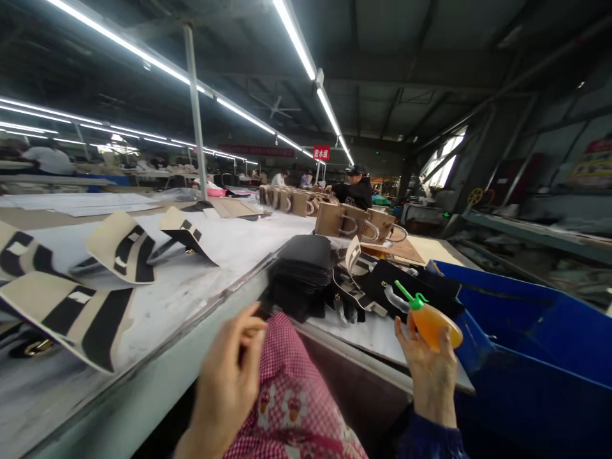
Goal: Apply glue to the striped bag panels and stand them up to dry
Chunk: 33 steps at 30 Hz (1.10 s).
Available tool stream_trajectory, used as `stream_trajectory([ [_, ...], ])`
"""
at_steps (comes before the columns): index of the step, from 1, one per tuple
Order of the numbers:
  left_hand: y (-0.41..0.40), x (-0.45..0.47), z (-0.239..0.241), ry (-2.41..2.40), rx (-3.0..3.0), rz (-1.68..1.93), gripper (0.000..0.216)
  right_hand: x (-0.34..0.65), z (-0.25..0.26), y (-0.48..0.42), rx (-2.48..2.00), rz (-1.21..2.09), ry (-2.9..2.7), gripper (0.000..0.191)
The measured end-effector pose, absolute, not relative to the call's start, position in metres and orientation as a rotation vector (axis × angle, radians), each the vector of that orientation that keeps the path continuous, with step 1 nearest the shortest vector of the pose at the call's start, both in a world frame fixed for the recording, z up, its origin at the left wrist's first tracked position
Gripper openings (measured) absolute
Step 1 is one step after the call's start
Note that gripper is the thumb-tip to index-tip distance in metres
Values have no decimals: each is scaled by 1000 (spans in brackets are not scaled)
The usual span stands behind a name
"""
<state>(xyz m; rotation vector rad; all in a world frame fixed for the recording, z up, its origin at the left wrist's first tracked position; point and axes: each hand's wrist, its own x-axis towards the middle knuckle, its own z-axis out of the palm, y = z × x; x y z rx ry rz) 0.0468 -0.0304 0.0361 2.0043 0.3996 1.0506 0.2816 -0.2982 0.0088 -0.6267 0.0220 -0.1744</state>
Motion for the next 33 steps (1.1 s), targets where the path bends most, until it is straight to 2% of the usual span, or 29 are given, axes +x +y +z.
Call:
stream_trajectory([
  [2,-60,110,41,148,2430,723,51,280,6,-296,-622,-161,15,57],
  [5,-80,204,34,67,2557,477,59,272,6,-297,-617,-149,-15,59],
  [8,-84,271,22,67,2582,344,44,266,6,-299,-612,-142,-35,56],
  [11,-92,298,12,81,2526,323,33,264,2,-300,-604,-141,-36,53],
  [14,-102,285,0,28,2429,391,30,262,-2,-301,-587,-146,-30,51],
  [18,-91,221,-8,-122,2221,539,20,255,1,-303,-591,-150,-22,53],
  [21,-57,168,5,-114,2011,689,23,244,9,-303,-616,-180,-30,52],
  [24,-15,138,28,-84,1839,737,15,231,18,-294,-622,-166,-60,53],
  [28,24,125,42,-26,1665,789,22,211,27,-269,-657,-24,-81,58],
  [33,13,90,18,34,1648,870,29,203,22,-244,-671,126,-47,63],
])
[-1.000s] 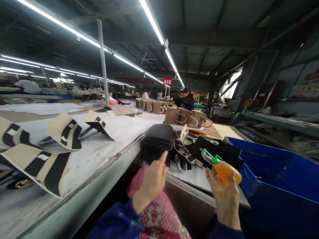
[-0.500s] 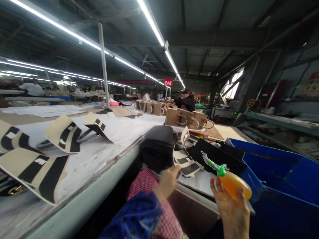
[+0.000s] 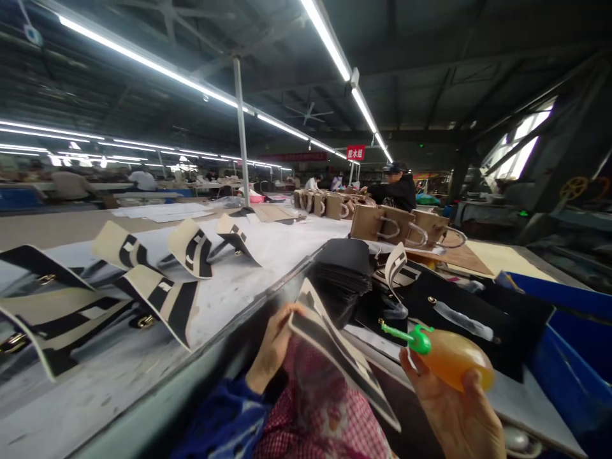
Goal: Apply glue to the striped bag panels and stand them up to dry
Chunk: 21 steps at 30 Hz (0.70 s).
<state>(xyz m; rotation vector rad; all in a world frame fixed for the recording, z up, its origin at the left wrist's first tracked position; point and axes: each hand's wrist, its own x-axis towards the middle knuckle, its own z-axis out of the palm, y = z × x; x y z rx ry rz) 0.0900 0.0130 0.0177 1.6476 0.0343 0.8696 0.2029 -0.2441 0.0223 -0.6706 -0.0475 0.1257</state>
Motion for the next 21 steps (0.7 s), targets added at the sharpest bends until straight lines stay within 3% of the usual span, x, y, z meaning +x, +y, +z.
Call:
stream_trajectory([
  [6,-24,35,-41,282,1627,751,49,209,-3,-228,-645,285,-107,60],
  [11,-10,37,-80,679,1432,873,40,200,-23,-207,-621,447,-54,53],
  [14,1,38,-83,742,1267,827,43,196,-31,-197,-613,513,-72,49],
  [18,5,29,-69,639,1151,486,65,195,-38,-192,-620,531,-85,46],
  [21,11,25,-65,649,1114,342,56,194,-41,-191,-640,541,-89,46],
])
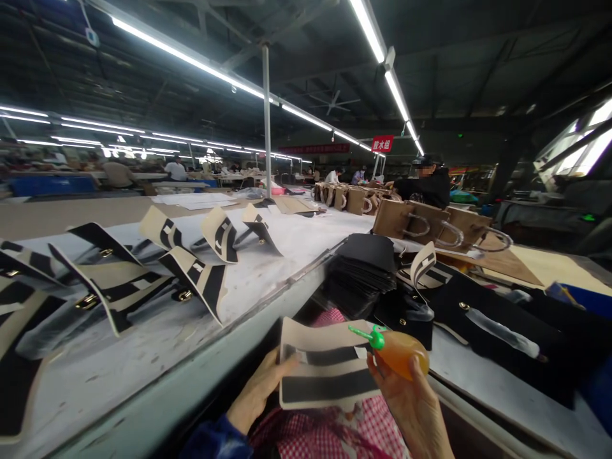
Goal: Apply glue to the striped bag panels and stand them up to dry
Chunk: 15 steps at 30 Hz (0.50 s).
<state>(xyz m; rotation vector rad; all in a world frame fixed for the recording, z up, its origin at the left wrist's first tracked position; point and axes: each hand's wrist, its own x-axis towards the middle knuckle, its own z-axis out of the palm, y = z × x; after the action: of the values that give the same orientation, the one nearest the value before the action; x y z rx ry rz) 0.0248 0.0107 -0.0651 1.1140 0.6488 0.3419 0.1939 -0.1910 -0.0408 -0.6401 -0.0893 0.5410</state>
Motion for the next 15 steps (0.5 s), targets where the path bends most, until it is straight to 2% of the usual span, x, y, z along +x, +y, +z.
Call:
stream_trajectory([
  [5,23,28,-84,703,1006,304,42,193,-44,-191,-690,544,-113,40],
  [8,25,25,-93,648,927,222,46,191,-46,-190,-714,535,-145,41],
  [15,5,21,-100,587,760,102,29,187,-45,-188,-774,541,-177,48],
])
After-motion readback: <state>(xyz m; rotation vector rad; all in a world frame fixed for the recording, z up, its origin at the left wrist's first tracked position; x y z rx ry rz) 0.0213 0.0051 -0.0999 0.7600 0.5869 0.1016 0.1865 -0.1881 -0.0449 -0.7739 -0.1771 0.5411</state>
